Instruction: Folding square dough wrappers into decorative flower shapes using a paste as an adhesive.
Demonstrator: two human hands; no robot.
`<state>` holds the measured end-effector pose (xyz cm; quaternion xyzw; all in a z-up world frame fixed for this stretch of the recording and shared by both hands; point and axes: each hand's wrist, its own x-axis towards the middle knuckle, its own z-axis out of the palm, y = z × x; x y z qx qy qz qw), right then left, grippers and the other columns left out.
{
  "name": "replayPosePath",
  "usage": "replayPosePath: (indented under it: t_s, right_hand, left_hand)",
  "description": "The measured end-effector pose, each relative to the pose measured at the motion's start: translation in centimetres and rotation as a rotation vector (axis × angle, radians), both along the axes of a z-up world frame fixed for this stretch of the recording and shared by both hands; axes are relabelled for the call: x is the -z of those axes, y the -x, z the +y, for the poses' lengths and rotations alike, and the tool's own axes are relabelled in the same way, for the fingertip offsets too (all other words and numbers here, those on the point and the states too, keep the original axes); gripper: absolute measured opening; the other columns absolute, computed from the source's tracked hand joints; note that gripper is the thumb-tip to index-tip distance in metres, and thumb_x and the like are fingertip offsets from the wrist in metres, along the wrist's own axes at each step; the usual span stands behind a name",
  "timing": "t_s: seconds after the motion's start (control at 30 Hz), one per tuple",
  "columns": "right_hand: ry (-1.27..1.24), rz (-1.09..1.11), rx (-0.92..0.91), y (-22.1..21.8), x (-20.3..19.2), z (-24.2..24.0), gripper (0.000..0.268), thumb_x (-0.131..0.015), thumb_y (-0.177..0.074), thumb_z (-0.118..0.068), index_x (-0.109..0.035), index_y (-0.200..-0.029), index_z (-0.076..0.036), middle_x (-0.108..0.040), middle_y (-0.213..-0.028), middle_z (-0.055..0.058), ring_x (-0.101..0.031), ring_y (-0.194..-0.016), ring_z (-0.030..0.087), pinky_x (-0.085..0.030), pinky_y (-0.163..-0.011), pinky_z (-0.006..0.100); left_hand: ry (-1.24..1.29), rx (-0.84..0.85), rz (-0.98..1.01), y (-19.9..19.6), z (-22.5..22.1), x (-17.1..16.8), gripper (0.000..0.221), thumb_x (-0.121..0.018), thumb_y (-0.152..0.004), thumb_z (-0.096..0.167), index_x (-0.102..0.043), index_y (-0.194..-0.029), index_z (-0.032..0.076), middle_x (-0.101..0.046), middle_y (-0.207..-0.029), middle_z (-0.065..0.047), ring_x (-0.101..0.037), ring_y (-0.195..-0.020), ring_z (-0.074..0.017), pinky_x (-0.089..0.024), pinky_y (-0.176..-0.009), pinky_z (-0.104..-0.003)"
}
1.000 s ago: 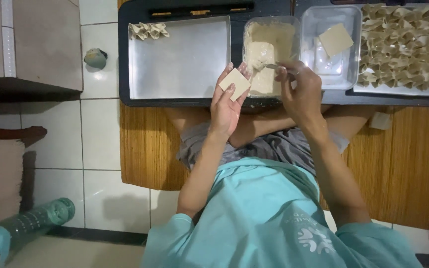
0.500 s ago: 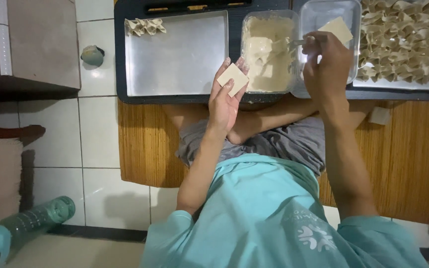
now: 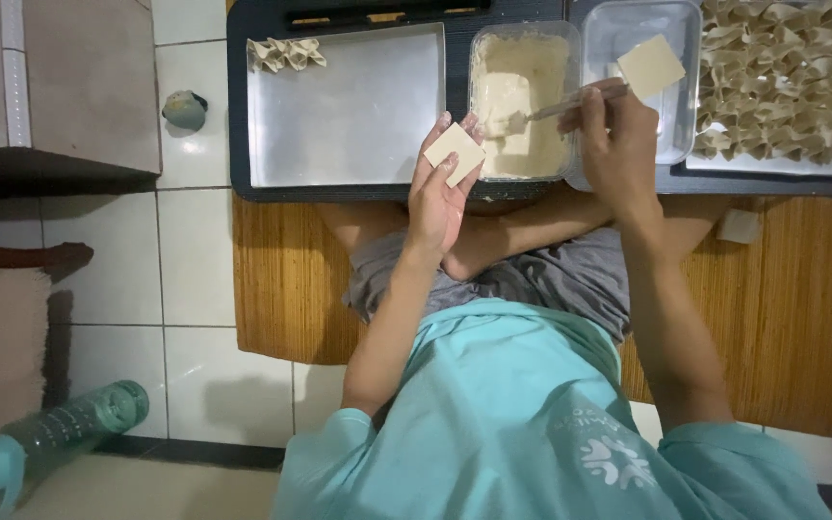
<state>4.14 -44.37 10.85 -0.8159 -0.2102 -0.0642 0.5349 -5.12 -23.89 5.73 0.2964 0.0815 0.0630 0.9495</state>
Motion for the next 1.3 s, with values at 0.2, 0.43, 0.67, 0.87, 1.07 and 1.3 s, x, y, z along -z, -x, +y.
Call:
replayPosePath:
  t_s: [0.2,0.43,0.67,0.87,1.07,1.3]
  right_hand:
    - [-0.226,0.073,0.033,-1.4,0.6,-2.6,0.02,-0.049,-0.121,-0.009,-0.063,-0.117,0.004,-0.069,-0.092,0.013,-0.07,-0.082,0.021,-0.056,-0.075,0.029]
    - [-0.409,-0.035,0.048,-1.6,-1.4,-3.2,0.022,-0.048,-0.123,-0.017,-0.051,-0.121,0.005,-0.063,-0.11,0.018,-0.068,-0.091,0.026,-0.058,-0.086,0.036]
    - [0.026,-0.199,-0.028,-2.6,-1.0,-0.7,0.012,-0.051,-0.12,0.004,-0.058,-0.114,0.01,-0.069,-0.094,0.018,-0.069,-0.083,0.025,-0.053,-0.067,0.031]
    - [0.072,-0.275,-0.137,-2.9,-0.3,-0.1,0.007,-0.056,-0.114,0.013,-0.063,-0.115,0.012,-0.072,-0.09,0.018,-0.062,-0.071,0.023,-0.042,-0.06,0.03]
    - [0.032,-0.14,-0.195,-2.1,0.2,-0.8,0.016,-0.054,-0.119,0.01,-0.064,-0.109,0.017,-0.07,-0.096,0.02,-0.069,-0.082,0.027,-0.051,-0.072,0.033]
    - [-0.178,-0.039,-0.163,-1.5,0.3,-3.0,0.011,-0.045,-0.123,0.007,-0.054,-0.12,0.012,-0.066,-0.102,0.023,-0.067,-0.09,0.029,-0.058,-0.087,0.037]
  left_hand:
    - [-0.029,-0.007,0.026,0.0,0.0,-0.2,0.06,-0.037,-0.101,-0.005,-0.029,-0.16,0.005,-0.043,-0.159,-0.023,-0.047,-0.143,-0.029,-0.044,-0.117,-0.038]
    - [-0.005,-0.002,0.022,0.0,0.0,-0.1,0.061,-0.037,-0.1,-0.005,-0.029,-0.16,0.005,-0.043,-0.159,-0.022,-0.047,-0.144,-0.0275,-0.046,-0.112,-0.034]
    - [0.012,0.001,0.011,-0.3,0.1,0.5,0.061,-0.037,-0.1,-0.006,-0.029,-0.159,0.003,-0.042,-0.158,-0.025,-0.046,-0.145,-0.0305,-0.045,-0.116,-0.037]
    - [-0.015,0.014,0.039,-0.4,0.3,-0.4,0.062,-0.037,-0.101,-0.005,-0.028,-0.161,0.005,-0.043,-0.16,-0.021,-0.045,-0.147,-0.0283,-0.046,-0.111,-0.033]
    - [-0.016,0.006,0.019,-0.2,0.0,0.0,0.061,-0.04,-0.101,-0.004,-0.028,-0.161,0.005,-0.042,-0.16,-0.022,-0.044,-0.148,-0.029,-0.042,-0.119,-0.038]
    - [-0.055,-0.013,0.045,-0.3,-0.1,-0.1,0.063,-0.042,-0.1,-0.003,-0.028,-0.161,0.004,-0.044,-0.158,-0.022,-0.047,-0.143,-0.0278,-0.047,-0.114,-0.037]
